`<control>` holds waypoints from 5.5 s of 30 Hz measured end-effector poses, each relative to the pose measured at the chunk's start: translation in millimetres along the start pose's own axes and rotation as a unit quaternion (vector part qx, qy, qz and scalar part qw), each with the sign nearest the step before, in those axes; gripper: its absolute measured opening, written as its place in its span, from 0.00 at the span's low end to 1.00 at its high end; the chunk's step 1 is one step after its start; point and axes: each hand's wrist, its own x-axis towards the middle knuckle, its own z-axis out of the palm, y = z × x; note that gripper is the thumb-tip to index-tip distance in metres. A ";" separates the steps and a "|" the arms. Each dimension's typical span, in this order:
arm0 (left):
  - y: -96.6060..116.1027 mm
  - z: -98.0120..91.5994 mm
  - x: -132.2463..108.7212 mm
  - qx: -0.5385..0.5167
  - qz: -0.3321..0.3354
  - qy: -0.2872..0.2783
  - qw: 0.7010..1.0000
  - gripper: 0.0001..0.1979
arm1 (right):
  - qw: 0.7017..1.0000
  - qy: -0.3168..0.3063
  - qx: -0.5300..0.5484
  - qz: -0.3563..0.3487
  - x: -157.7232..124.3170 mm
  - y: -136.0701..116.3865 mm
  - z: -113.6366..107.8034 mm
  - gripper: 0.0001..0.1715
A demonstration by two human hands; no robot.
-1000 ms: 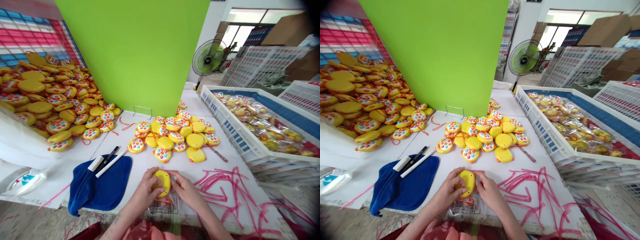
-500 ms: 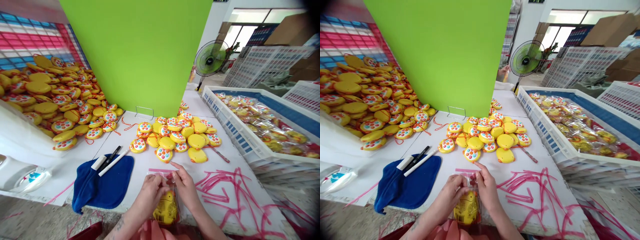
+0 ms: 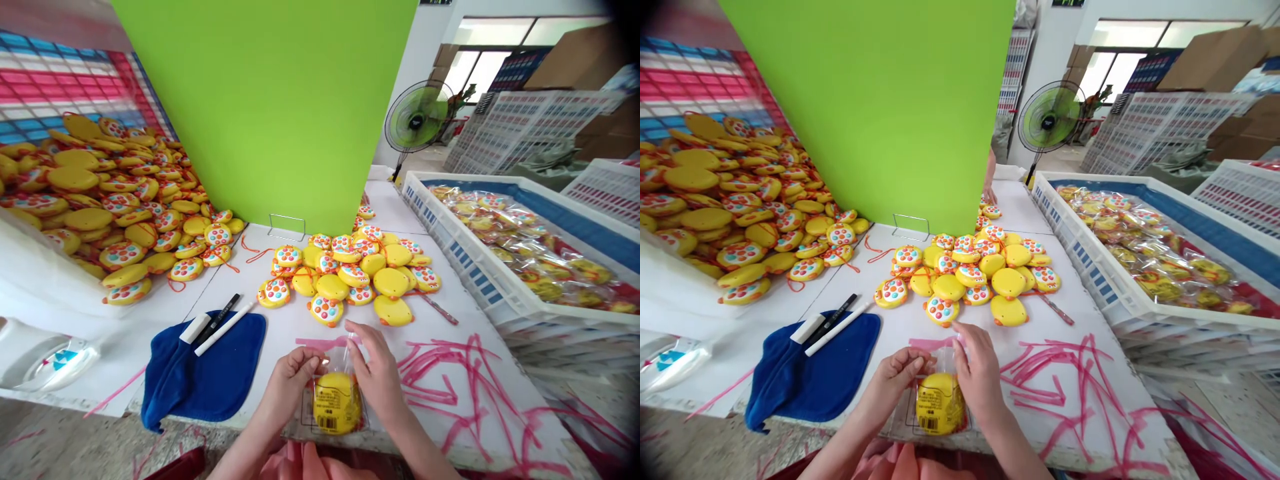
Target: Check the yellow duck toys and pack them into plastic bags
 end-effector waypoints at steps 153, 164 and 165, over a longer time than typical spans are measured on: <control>-43.2 -10.0 28.1 0.529 0.438 0.066 0.724 0.07 | 0.922 -0.359 0.138 0.029 39.1 21.1 5.1 0.23; -33.8 -12.5 28.5 0.429 0.264 0.016 0.864 0.10 | 0.960 -0.199 -0.143 0.138 15.5 24.6 -14.7 0.18; -30.1 -11.9 28.6 0.420 0.256 0.013 0.870 0.11 | 0.960 -0.205 -0.130 0.141 10.8 25.1 -13.5 0.19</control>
